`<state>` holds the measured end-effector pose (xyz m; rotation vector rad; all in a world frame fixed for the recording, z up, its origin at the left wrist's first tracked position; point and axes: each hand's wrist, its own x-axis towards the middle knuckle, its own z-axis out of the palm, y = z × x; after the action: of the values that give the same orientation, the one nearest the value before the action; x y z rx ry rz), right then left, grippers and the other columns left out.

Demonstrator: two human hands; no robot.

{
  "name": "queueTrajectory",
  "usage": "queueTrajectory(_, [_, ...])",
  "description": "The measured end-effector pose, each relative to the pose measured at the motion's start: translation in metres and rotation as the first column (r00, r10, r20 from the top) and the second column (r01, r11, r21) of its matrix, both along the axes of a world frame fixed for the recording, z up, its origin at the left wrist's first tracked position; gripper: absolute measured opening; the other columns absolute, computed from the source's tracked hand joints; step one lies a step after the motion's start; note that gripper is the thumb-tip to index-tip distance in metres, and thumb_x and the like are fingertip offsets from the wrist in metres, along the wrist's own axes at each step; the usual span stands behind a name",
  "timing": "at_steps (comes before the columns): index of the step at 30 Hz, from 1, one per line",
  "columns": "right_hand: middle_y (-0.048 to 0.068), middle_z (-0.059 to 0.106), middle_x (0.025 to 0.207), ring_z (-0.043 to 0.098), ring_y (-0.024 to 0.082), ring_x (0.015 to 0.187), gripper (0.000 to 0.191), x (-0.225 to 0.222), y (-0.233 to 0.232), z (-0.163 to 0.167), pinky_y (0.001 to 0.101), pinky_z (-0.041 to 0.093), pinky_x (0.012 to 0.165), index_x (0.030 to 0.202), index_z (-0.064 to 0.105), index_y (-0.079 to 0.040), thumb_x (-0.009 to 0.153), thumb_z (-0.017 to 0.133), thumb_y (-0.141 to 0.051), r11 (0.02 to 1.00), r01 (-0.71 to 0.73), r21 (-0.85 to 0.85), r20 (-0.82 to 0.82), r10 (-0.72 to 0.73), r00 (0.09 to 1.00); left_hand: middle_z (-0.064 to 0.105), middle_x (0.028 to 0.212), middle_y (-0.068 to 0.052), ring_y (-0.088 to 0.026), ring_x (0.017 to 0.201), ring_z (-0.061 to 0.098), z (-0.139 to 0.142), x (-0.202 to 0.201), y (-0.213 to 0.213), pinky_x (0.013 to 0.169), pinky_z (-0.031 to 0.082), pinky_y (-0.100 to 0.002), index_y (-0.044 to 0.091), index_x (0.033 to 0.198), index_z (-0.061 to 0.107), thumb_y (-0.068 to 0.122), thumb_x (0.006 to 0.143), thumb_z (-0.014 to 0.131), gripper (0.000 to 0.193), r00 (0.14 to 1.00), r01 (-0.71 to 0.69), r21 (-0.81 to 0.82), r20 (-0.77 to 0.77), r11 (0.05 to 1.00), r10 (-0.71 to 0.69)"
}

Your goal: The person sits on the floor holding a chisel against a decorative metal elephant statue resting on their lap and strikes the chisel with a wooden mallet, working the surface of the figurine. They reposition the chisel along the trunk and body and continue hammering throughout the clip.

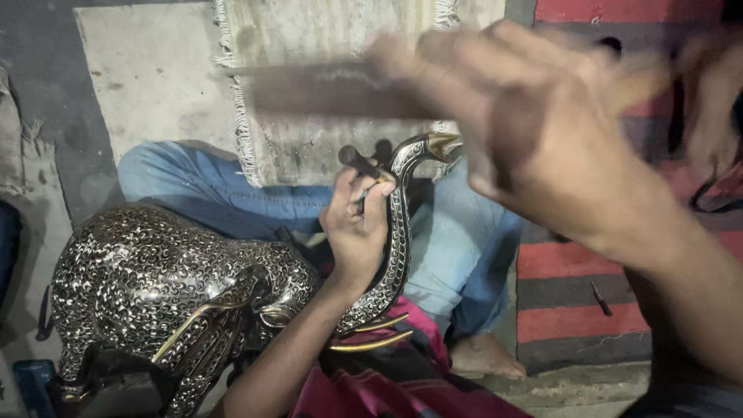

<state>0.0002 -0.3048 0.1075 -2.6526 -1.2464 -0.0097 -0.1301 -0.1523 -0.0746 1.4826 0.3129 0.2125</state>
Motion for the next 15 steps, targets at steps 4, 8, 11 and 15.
queueTrajectory(4, [0.008,0.07,0.117,0.067,0.025,0.1,0.066,0.003,0.011,0.013,0.0395,0.056,0.083,0.141,0.063,-0.01,0.076,0.068,-0.002,0.984,-0.107,-0.143,0.214,0.136,0.967,0.072,0.094,-0.004,-0.004,0.085,0.062,0.0,0.0,0.001,0.074,0.05,-0.02,-0.006,0.119,0.059,-0.002,0.103,0.065,0.018,1.0,0.018,0.054,-0.002,0.998,-0.018])
queueTrajectory(8, [0.008,0.071,0.117,0.067,0.025,0.097,0.058,0.003,0.02,0.025,0.0399,0.054,0.081,0.139,0.065,-0.008,0.081,0.069,-0.006,0.987,-0.093,-0.132,0.218,0.121,0.968,0.071,0.092,-0.004,-0.004,0.085,0.061,-0.002,-0.001,0.001,0.074,0.052,-0.02,-0.007,0.119,0.057,-0.002,0.103,0.065,0.019,1.0,0.014,0.026,0.004,1.0,-0.014])
queueTrajectory(11, [0.008,0.069,0.119,0.067,0.024,0.101,0.057,0.002,0.02,0.022,0.038,0.055,0.088,0.143,0.063,-0.006,0.086,0.066,-0.003,0.996,-0.059,-0.073,0.21,0.073,0.975,0.071,0.098,-0.004,-0.005,0.09,0.063,-0.004,-0.001,0.001,0.079,0.053,-0.02,-0.007,0.12,0.056,-0.003,0.102,0.061,0.019,0.999,0.036,-0.059,0.031,0.998,-0.034])
queueTrajectory(15, [0.005,0.071,0.115,0.066,0.022,0.09,0.058,-0.001,0.007,0.015,0.0382,0.051,0.072,0.133,0.067,-0.014,0.075,0.069,-0.011,0.98,-0.099,-0.174,0.33,0.153,0.931,0.069,0.091,-0.003,-0.003,0.084,0.059,-0.005,-0.001,0.0,0.072,0.05,-0.019,-0.008,0.12,0.059,-0.003,0.102,0.064,0.019,0.999,0.01,-0.022,-0.035,1.0,-0.011])
